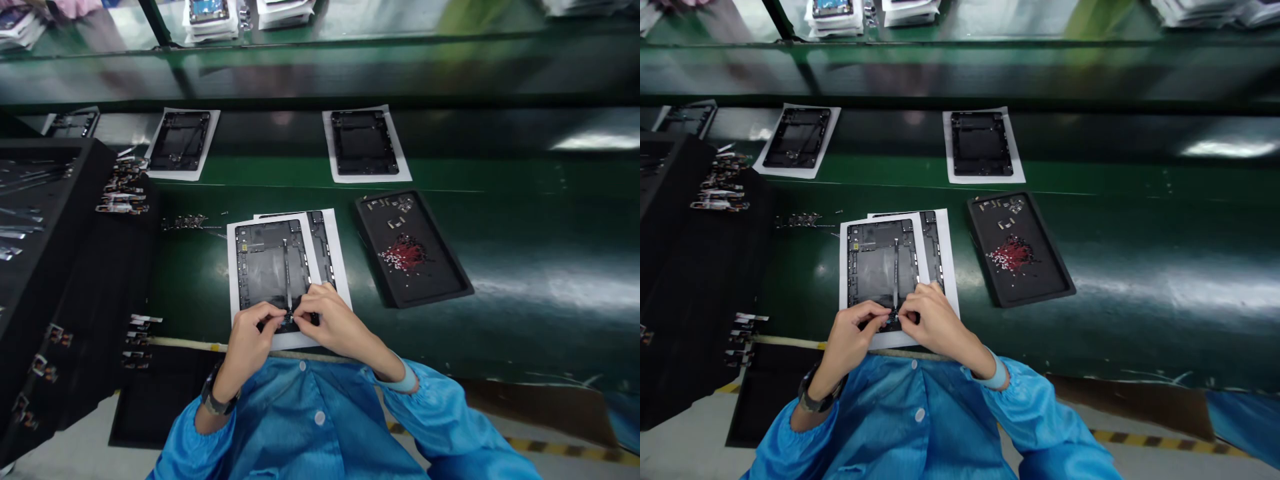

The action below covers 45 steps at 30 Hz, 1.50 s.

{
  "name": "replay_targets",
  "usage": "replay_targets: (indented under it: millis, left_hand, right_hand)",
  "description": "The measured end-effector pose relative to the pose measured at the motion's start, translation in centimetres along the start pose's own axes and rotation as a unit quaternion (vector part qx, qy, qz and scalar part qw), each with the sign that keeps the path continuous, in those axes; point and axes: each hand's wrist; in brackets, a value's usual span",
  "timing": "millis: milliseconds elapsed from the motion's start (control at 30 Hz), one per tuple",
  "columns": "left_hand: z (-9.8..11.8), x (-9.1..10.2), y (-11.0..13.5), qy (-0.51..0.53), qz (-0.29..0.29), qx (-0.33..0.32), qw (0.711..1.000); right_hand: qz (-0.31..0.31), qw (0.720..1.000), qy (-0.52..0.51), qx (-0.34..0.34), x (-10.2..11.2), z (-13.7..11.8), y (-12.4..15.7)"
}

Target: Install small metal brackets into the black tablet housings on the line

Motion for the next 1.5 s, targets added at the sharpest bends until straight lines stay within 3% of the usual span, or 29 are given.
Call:
replay_targets:
  millis: [300,600,1333,1500]
  left_hand:
    - [0.1,-0.1,0.0,0.004,0.003,-0.011,1.0]
    - [-0.1,0.8,-1.0,0.112,-0.087,0.051,0.989]
    - [0.0,0.1,-0.9,0.098,-0.056,0.052,0.992]
    - [0.2,0.5,0.1,-0.009,-0.027,-0.013,1.0]
  right_hand:
    - [-0.012,0.999,-0.03,-0.008,0.3,0.2,0.3]
    - [-0.05,0.991,-0.122,-0.02,1.2,1.3,0.1]
    - [-0.065,0.986,-0.149,-0.042,1.0,1.9,-0.2]
    - [-0.071,0.987,-0.142,0.006,1.7,1.8,-0.2]
Point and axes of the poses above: each hand's wrist, its own y-axis away from the middle knuckle, its own x-axis out of the back of the hand, z = x × y, and after that the axes turned 9 degrees about x, right-handed
